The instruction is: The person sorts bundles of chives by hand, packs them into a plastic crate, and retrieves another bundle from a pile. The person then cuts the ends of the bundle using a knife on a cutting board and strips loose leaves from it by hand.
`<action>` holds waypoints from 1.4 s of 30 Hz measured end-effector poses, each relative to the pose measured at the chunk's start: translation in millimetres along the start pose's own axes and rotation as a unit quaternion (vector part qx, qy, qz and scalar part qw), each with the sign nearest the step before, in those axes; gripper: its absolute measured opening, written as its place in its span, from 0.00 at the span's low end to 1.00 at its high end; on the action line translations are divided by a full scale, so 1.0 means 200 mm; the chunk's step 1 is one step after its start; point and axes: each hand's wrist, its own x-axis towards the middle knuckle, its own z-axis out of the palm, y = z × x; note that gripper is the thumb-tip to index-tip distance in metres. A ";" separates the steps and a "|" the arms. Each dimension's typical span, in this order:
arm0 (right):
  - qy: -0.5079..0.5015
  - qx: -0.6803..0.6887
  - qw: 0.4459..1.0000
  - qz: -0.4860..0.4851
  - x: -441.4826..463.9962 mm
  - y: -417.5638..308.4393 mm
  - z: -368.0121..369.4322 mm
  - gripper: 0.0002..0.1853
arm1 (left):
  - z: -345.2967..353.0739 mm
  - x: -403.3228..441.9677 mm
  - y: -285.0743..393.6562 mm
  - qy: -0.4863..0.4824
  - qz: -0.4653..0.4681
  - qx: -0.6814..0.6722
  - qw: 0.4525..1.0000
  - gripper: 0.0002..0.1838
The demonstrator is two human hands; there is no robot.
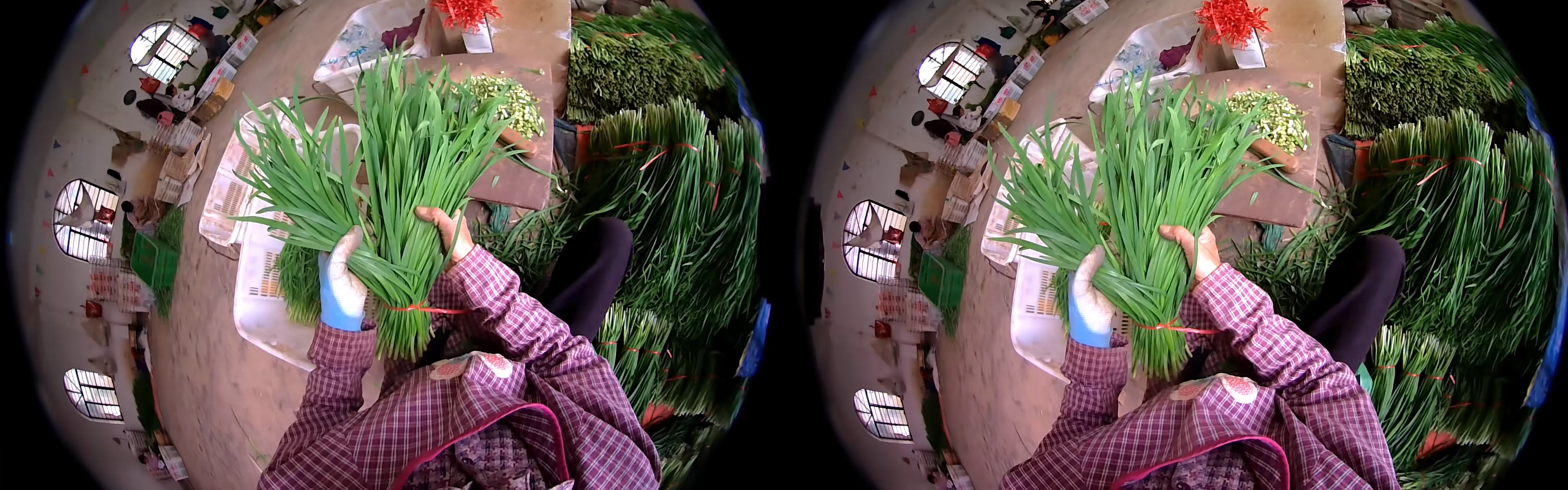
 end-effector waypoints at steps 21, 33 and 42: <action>-0.001 -0.022 0.997 -0.069 -0.07 0.01 0.10 0.17 | 0.00 0.04 0.07 0.005 0.073 0.070 0.995 0.19; 0.107 -0.041 0.992 -0.057 -0.08 -0.15 0.13 0.19 | -0.14 0.17 0.15 -0.193 0.118 0.043 0.973 0.51; -0.135 0.380 0.912 -0.069 0.10 -0.36 -0.08 0.22 | -0.49 0.18 -0.10 -0.092 0.109 0.314 0.939 0.31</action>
